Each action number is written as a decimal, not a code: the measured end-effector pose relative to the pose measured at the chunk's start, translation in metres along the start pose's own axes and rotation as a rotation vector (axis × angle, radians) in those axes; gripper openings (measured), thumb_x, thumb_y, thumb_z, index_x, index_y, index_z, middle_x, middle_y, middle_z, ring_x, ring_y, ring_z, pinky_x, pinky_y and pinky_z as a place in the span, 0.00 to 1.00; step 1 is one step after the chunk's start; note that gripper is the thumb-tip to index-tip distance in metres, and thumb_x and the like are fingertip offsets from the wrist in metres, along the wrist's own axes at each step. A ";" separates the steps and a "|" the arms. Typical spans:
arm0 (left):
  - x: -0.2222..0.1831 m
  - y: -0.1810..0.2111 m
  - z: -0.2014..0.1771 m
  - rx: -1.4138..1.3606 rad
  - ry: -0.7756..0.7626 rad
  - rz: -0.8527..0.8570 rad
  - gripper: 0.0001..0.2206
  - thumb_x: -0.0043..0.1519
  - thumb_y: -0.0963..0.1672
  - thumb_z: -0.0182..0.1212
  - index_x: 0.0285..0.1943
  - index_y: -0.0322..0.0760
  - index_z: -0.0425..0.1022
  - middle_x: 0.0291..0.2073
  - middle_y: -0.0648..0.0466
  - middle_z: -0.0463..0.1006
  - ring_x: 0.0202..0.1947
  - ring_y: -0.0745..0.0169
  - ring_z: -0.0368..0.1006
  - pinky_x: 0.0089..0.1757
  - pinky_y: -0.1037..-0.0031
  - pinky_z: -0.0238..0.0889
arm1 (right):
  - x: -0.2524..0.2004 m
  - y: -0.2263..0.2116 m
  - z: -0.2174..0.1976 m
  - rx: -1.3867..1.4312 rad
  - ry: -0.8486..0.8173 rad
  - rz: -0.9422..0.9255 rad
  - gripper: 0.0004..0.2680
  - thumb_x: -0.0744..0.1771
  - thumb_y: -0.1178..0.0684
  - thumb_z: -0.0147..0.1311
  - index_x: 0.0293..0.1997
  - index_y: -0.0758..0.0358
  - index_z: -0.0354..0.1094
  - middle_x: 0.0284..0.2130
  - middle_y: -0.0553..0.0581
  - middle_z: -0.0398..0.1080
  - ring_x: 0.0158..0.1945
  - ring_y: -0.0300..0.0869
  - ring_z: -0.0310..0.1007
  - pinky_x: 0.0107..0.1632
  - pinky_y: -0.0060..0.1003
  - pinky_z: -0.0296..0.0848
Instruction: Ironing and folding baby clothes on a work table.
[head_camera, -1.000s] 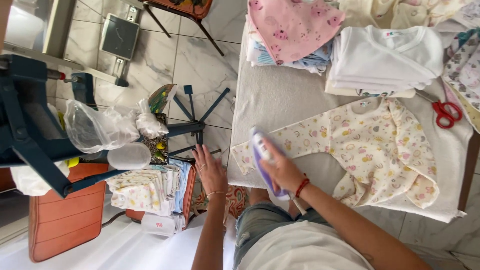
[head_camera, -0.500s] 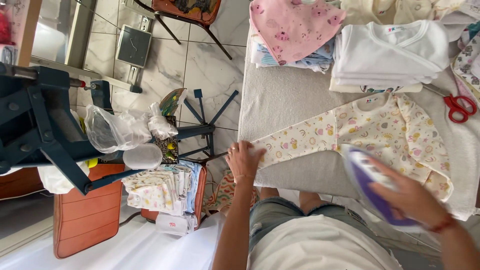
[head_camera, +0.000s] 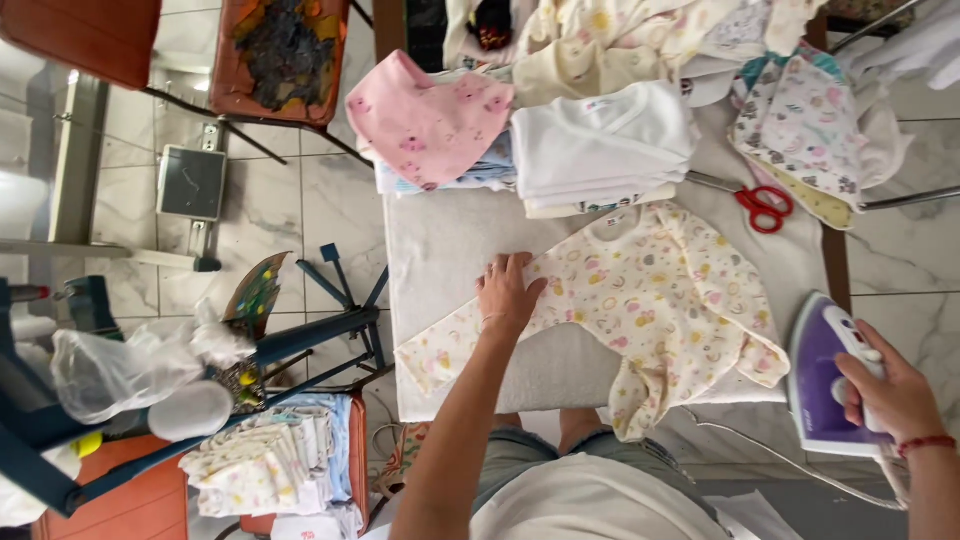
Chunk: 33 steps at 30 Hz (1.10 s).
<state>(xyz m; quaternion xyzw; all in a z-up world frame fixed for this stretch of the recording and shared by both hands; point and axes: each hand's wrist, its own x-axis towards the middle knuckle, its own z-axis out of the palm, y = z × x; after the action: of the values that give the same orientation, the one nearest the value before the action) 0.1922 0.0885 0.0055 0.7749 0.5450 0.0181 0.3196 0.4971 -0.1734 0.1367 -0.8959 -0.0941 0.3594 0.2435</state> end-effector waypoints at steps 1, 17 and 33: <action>0.013 0.010 0.015 0.050 -0.054 -0.116 0.18 0.46 0.53 0.59 0.44 0.53 0.63 0.41 0.55 0.65 0.44 0.52 0.61 0.43 0.62 0.50 | 0.004 0.000 -0.001 -0.008 -0.038 -0.007 0.22 0.63 0.58 0.46 0.65 0.52 0.49 0.14 0.64 0.57 0.14 0.49 0.54 0.21 0.42 0.59; -0.130 0.065 -0.187 -1.600 -0.715 0.355 0.09 0.44 0.43 0.58 0.28 0.33 0.67 0.18 0.57 0.67 0.24 0.64 0.65 0.30 0.78 0.59 | 0.042 -0.058 0.015 -0.007 -0.254 -0.036 0.21 0.63 0.56 0.44 0.63 0.48 0.49 0.13 0.67 0.54 0.16 0.54 0.54 0.25 0.46 0.58; -0.224 0.120 -0.314 -1.357 -0.068 0.266 0.05 0.56 0.44 0.48 0.30 0.40 0.66 0.31 0.46 0.67 0.38 0.49 0.65 0.37 0.49 0.53 | -0.140 -0.312 0.152 -0.293 -0.846 -1.578 0.11 0.53 0.64 0.50 0.35 0.62 0.68 0.29 0.61 0.71 0.36 0.55 0.69 0.41 0.47 0.64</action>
<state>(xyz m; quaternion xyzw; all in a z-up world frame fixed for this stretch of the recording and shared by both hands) 0.0830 0.0219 0.3889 0.4640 0.3034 0.3696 0.7457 0.2927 0.1037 0.2826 -0.3863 -0.8070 0.3717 0.2478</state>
